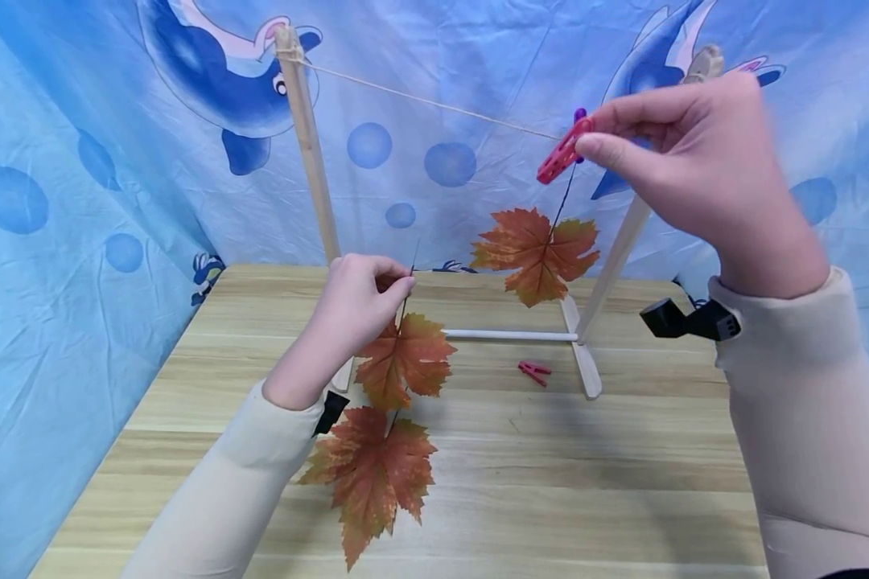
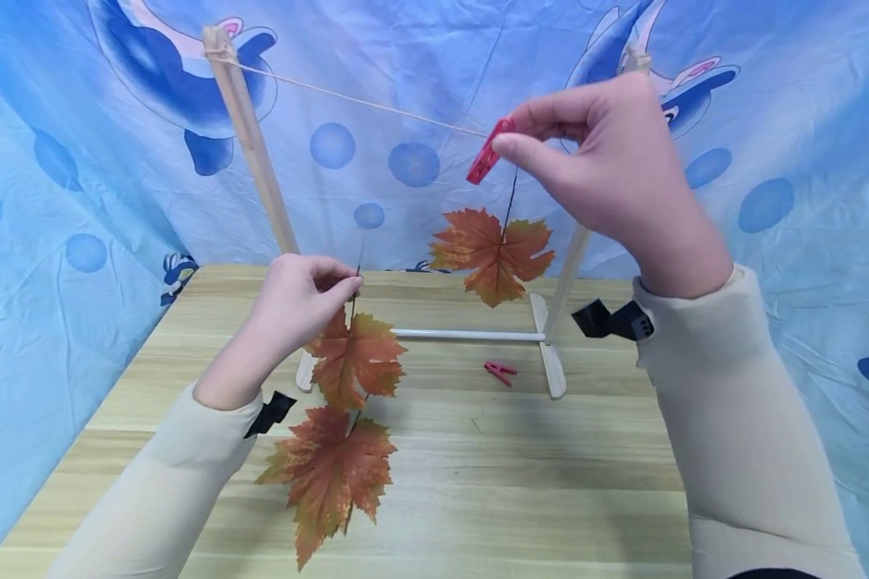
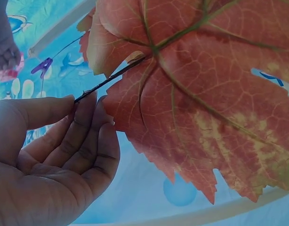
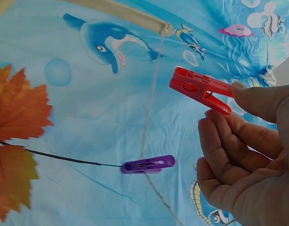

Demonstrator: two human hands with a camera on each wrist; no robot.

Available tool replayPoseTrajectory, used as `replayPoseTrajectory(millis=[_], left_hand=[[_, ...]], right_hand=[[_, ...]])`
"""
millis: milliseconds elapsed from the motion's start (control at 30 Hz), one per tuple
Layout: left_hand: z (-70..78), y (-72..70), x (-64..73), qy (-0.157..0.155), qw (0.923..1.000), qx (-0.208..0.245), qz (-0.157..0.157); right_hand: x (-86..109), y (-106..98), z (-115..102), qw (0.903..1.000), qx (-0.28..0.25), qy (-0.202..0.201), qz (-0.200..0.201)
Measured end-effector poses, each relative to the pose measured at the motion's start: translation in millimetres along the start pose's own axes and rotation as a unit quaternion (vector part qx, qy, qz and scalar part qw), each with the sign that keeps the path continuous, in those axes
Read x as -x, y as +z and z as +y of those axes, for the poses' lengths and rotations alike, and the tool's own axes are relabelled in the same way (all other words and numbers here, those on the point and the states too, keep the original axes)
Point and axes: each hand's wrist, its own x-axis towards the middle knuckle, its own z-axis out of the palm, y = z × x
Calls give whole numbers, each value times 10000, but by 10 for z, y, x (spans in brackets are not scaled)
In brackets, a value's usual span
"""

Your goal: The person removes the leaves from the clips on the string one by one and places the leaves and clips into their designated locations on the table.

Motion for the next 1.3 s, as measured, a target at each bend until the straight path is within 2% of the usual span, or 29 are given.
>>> replayPoseTrajectory(millis=[267,400,533,700,833,1067,1200,1300], left_hand=[[-63,-71,126,-329,9993,-50,-166],[-116,-87,188,-323,9993,-113,-136],[-165,-86,244,-352,9991,-155,-158],[-210,-89,302,-536,9979,-213,-304],[-239,-89,323,-680,9966,-217,-414],[-311,-64,362,-676,9963,-231,-473],[-351,-52,385,-718,9961,-239,-456],[-378,-39,409,-766,9957,-246,-449]], right_hand=[[252,147,-11,9953,-723,491,-409],[359,230,1,9915,-865,737,-635],[475,329,84,9890,-888,796,-870],[633,449,197,9829,-1117,909,-1146],[746,519,283,9782,-1266,1078,-1248],[927,621,391,9691,-1386,1457,-1429],[998,698,435,9638,-1597,1506,-1511],[1043,758,461,9645,-1573,1490,-1510]])
